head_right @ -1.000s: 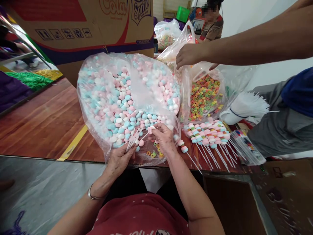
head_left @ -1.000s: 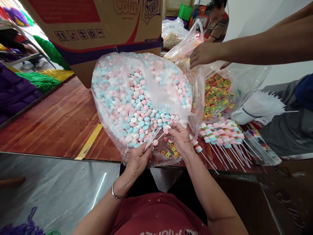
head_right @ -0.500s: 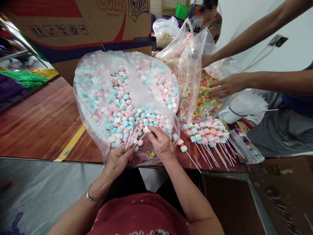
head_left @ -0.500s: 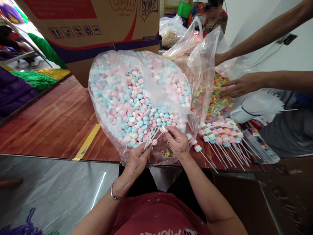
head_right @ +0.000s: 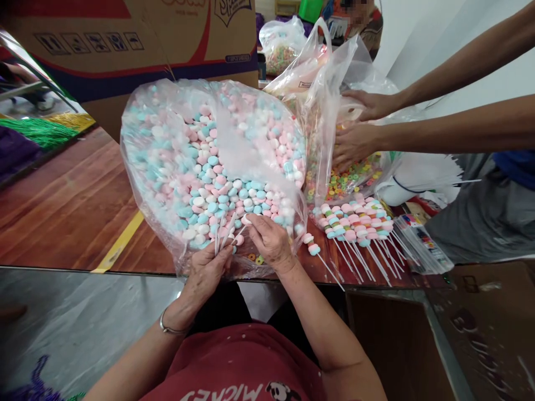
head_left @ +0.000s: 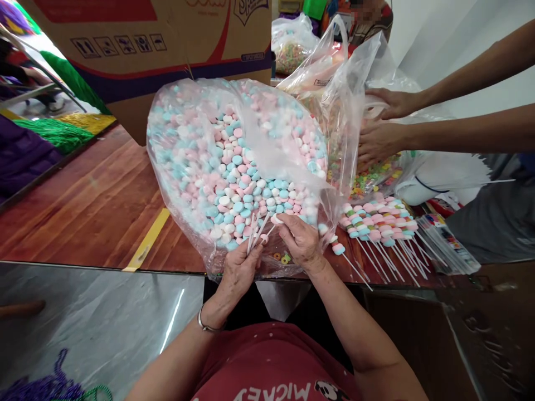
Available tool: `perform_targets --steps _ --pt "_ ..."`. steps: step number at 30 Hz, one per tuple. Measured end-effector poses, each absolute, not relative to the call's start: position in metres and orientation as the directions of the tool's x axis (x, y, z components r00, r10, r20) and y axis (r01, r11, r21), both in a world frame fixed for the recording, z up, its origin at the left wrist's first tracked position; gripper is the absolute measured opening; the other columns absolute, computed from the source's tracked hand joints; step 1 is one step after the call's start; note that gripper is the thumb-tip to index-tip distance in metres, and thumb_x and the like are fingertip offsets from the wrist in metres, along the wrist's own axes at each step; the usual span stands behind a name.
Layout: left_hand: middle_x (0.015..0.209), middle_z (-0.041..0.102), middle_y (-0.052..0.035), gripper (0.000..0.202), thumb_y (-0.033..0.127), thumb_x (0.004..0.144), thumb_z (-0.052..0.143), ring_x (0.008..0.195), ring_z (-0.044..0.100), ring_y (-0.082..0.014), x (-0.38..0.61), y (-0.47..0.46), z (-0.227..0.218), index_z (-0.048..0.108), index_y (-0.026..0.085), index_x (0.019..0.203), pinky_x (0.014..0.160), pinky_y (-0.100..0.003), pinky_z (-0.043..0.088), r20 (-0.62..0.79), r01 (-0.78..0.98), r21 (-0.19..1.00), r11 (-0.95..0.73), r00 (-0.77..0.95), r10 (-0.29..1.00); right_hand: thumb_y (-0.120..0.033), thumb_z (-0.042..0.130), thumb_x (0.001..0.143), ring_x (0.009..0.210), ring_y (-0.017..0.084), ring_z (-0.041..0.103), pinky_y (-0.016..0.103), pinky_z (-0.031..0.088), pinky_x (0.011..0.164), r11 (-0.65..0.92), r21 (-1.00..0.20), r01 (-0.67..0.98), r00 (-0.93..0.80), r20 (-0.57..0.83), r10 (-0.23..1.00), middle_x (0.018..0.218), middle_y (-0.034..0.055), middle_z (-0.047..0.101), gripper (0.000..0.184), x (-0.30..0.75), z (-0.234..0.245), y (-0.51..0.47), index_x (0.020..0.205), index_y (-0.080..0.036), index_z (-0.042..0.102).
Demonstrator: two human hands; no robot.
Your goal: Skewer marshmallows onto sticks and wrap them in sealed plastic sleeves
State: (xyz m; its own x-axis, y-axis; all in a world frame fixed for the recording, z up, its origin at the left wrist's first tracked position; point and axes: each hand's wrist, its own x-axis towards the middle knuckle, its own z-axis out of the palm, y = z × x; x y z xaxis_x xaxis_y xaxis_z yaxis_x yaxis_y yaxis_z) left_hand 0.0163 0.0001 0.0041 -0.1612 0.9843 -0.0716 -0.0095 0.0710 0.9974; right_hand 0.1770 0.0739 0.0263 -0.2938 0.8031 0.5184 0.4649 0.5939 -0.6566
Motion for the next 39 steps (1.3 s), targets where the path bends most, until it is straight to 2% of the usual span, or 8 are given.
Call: perform_targets --steps 7,12,16,20,25,30,36,39 --pt "0.052 0.045 0.0054 0.026 0.040 0.082 0.068 0.045 0.035 -0.0079 0.021 0.009 0.008 0.072 0.016 0.091 0.041 -0.020 0.028 -0.080 -0.151 0.987 0.052 -0.185 0.979 -0.031 0.046 0.098 0.098 0.021 0.070 0.034 0.055 0.089 0.666 -0.619 0.417 -0.434 0.508 0.744 0.106 0.0085 0.074 0.031 0.168 0.028 0.064 0.116 -0.022 0.070" --pt "0.049 0.046 0.0073 0.030 0.039 0.076 0.074 0.040 0.032 -0.0049 0.015 0.018 0.018 0.068 0.015 0.093 0.037 -0.016 0.020 -0.136 -0.356 0.934 0.013 -0.324 0.936 -0.030 0.047 0.100 0.096 0.021 0.068 0.034 0.052 0.087 0.546 -0.677 0.494 -0.255 0.487 0.835 0.108 0.0088 0.072 0.033 0.172 0.028 0.067 0.129 -0.020 0.059" --pt "0.047 0.047 0.0077 0.031 0.037 0.072 0.078 0.038 0.033 -0.0043 0.009 0.017 0.018 0.067 0.015 0.092 0.036 -0.014 0.020 -0.135 -0.416 0.909 -0.033 -0.369 0.920 -0.030 0.051 0.098 0.094 0.025 0.061 0.037 0.049 0.086 0.563 -0.390 0.729 -0.452 0.344 0.823 0.093 0.0104 0.068 0.022 0.162 0.025 0.069 0.095 -0.017 0.068" --pt "0.047 0.047 0.0077 0.030 0.037 0.074 0.077 0.037 0.031 -0.0033 0.008 0.013 0.009 0.068 0.014 0.091 0.035 -0.014 0.020 -0.142 -0.420 0.907 -0.026 -0.364 0.920 -0.024 0.055 0.096 0.093 0.026 0.057 0.036 0.046 0.084 0.611 -0.199 0.766 -0.584 0.181 0.791 0.090 0.0107 0.066 0.018 0.152 0.028 0.070 0.087 -0.016 0.068" --pt "0.047 0.047 0.0075 0.031 0.039 0.073 0.078 0.036 0.030 -0.0035 0.009 0.013 0.004 0.068 0.014 0.090 0.035 -0.014 0.019 -0.154 -0.416 0.909 -0.014 -0.368 0.917 -0.009 0.048 0.095 0.095 0.025 0.058 0.033 0.047 0.080 0.506 -0.177 0.844 -0.475 0.193 0.859 0.099 0.0115 0.065 0.022 0.147 0.036 0.085 0.107 -0.015 0.065" --pt "0.046 0.047 0.0078 0.035 0.040 0.071 0.078 0.036 0.030 -0.0038 0.009 0.014 0.004 0.067 0.014 0.090 0.034 -0.015 0.019 -0.165 -0.426 0.904 -0.009 -0.368 0.915 -0.006 0.046 0.095 0.101 0.023 0.058 0.030 0.048 0.079 0.662 -0.147 0.735 -0.650 0.125 0.750 0.110 0.0099 0.064 0.031 0.135 0.035 0.100 0.117 -0.018 0.064" --pt "0.047 0.048 0.0075 0.036 0.042 0.071 0.079 0.036 0.031 -0.0041 0.007 0.013 0.000 0.067 0.015 0.091 0.034 -0.015 0.020 -0.177 -0.437 0.900 0.010 -0.344 0.922 -0.007 0.050 0.091 0.091 0.022 0.060 0.030 0.045 0.070 0.648 -0.174 0.741 -0.662 -0.030 0.749 0.103 0.0091 0.064 0.025 0.154 0.042 0.104 0.104 -0.018 0.068" --pt "0.048 0.048 0.0074 0.034 0.043 0.073 0.077 0.036 0.031 -0.0039 0.007 0.013 -0.002 0.068 0.015 0.091 0.035 -0.015 0.020 -0.165 -0.419 0.908 0.011 -0.334 0.928 -0.009 0.052 0.091 0.089 0.021 0.060 0.029 0.045 0.072 0.617 -0.279 0.736 -0.636 0.026 0.771 0.099 0.0066 0.064 0.022 0.168 0.046 0.110 0.104 -0.018 0.067"
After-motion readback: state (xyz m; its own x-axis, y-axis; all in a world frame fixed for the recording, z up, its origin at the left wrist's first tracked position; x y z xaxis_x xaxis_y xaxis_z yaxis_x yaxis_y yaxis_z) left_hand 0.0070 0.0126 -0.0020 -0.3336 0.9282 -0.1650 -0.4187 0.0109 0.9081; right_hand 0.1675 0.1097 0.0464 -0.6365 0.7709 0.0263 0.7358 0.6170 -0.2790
